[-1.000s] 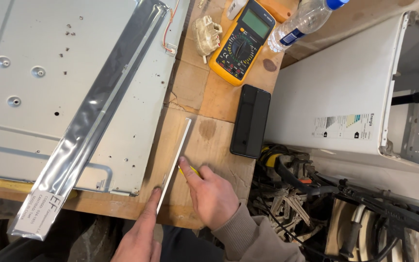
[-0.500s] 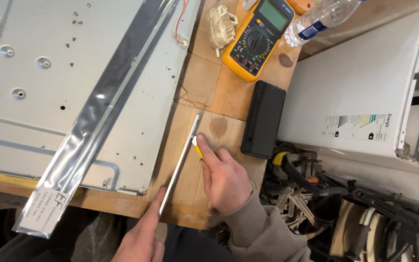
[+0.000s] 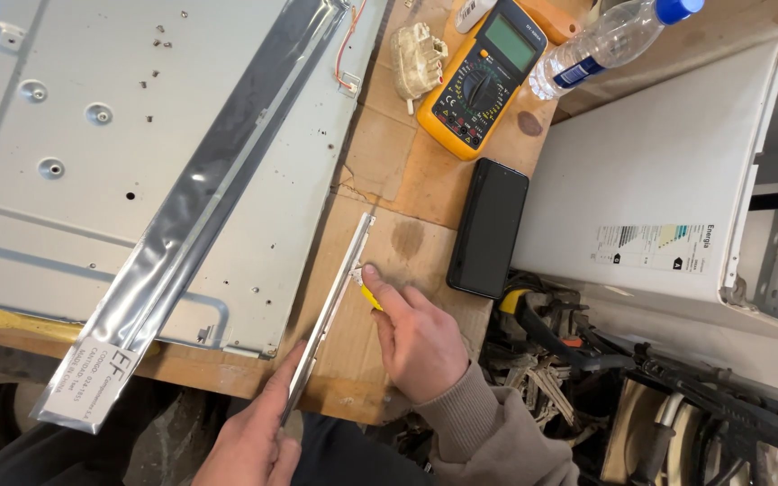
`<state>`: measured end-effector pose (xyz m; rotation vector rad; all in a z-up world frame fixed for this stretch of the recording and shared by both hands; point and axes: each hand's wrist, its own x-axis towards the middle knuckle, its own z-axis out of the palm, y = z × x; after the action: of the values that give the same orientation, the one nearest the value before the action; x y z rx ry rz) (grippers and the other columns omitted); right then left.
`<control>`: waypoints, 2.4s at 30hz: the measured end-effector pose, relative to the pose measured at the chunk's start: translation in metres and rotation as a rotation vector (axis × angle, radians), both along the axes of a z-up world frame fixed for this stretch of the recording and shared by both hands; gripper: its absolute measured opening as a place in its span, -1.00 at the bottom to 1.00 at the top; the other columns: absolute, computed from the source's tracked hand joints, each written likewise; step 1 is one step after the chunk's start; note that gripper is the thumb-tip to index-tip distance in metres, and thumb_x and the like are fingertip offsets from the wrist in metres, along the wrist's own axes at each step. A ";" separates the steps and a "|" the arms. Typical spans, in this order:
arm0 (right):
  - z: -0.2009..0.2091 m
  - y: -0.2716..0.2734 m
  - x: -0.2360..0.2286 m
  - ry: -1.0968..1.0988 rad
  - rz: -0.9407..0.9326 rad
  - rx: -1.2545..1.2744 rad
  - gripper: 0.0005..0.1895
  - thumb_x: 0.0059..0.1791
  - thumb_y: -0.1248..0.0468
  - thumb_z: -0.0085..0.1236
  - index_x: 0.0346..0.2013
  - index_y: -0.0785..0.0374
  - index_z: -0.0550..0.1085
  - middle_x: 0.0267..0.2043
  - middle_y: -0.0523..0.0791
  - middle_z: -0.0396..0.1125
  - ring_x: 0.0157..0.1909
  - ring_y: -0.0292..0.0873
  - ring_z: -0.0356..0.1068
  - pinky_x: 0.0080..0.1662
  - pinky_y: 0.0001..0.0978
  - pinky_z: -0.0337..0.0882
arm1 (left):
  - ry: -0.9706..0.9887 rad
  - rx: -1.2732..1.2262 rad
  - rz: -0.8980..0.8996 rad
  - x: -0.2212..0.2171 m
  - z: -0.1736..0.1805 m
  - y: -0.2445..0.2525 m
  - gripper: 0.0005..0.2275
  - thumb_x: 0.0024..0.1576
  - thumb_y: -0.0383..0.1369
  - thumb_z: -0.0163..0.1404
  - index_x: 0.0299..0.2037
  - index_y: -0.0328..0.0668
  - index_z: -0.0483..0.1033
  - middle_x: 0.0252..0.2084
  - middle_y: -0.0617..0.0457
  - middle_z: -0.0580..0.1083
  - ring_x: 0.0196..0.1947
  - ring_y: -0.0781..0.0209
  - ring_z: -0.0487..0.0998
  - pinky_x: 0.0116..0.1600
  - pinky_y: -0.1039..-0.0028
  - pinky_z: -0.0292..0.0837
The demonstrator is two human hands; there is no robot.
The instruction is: The person uses a yellow utility knife to scrape a long, thin metal strip placed on a wooden workbench. The person holds the strip with one hand and scrapes along its length with the other, removing material from the surface.
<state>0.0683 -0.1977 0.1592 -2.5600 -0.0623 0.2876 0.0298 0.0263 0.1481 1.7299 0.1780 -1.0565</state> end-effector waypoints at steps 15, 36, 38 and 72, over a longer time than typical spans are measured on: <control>-0.006 0.006 -0.031 0.084 -0.085 0.086 -0.41 0.01 0.35 0.10 0.37 0.18 0.32 -0.41 0.01 0.27 -0.45 0.02 0.36 -0.33 -0.19 0.41 | 0.081 0.116 -0.175 -0.011 -0.013 0.004 -0.12 0.11 -0.61 -0.09 0.61 0.33 -0.21 -0.11 -0.24 0.58 -0.47 0.18 0.63 -0.15 0.56 0.56; -0.013 -0.006 0.011 -0.148 -0.095 -0.002 -0.49 0.07 0.33 0.05 0.35 0.20 0.35 -0.30 0.02 0.32 -0.33 0.06 0.38 -0.26 -0.18 0.41 | -0.071 -0.079 -0.162 -0.046 -0.055 0.020 -0.12 0.04 -0.64 -0.14 0.57 0.33 -0.21 -0.15 -0.01 0.52 -0.58 0.60 0.52 -0.21 0.68 0.49; -0.012 -0.004 0.012 -0.121 -0.107 -0.037 -0.49 0.06 0.33 0.06 0.34 0.19 0.36 -0.33 0.02 0.31 -0.35 0.06 0.37 -0.28 -0.17 0.40 | 0.084 -0.010 -0.172 -0.019 -0.021 0.011 -0.11 0.06 -0.64 -0.15 0.58 0.47 -0.20 -0.15 -0.03 0.52 -0.61 0.50 0.47 -0.23 0.63 0.49; -0.020 -0.004 -0.005 -0.082 -0.051 -0.074 -0.39 0.03 0.34 0.07 0.40 0.15 0.25 -0.21 0.06 0.35 -0.27 0.16 0.41 -0.19 -0.09 0.47 | -0.246 -0.036 -0.171 -0.020 -0.023 0.008 -0.06 -0.08 -0.68 -0.12 0.56 0.20 -0.20 0.42 -0.26 0.28 0.37 -0.15 0.29 0.38 0.29 0.21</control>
<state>0.0632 -0.2013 0.1391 -2.6422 -0.0170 0.1681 0.0096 0.0338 0.1254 1.8494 -0.1458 -0.9514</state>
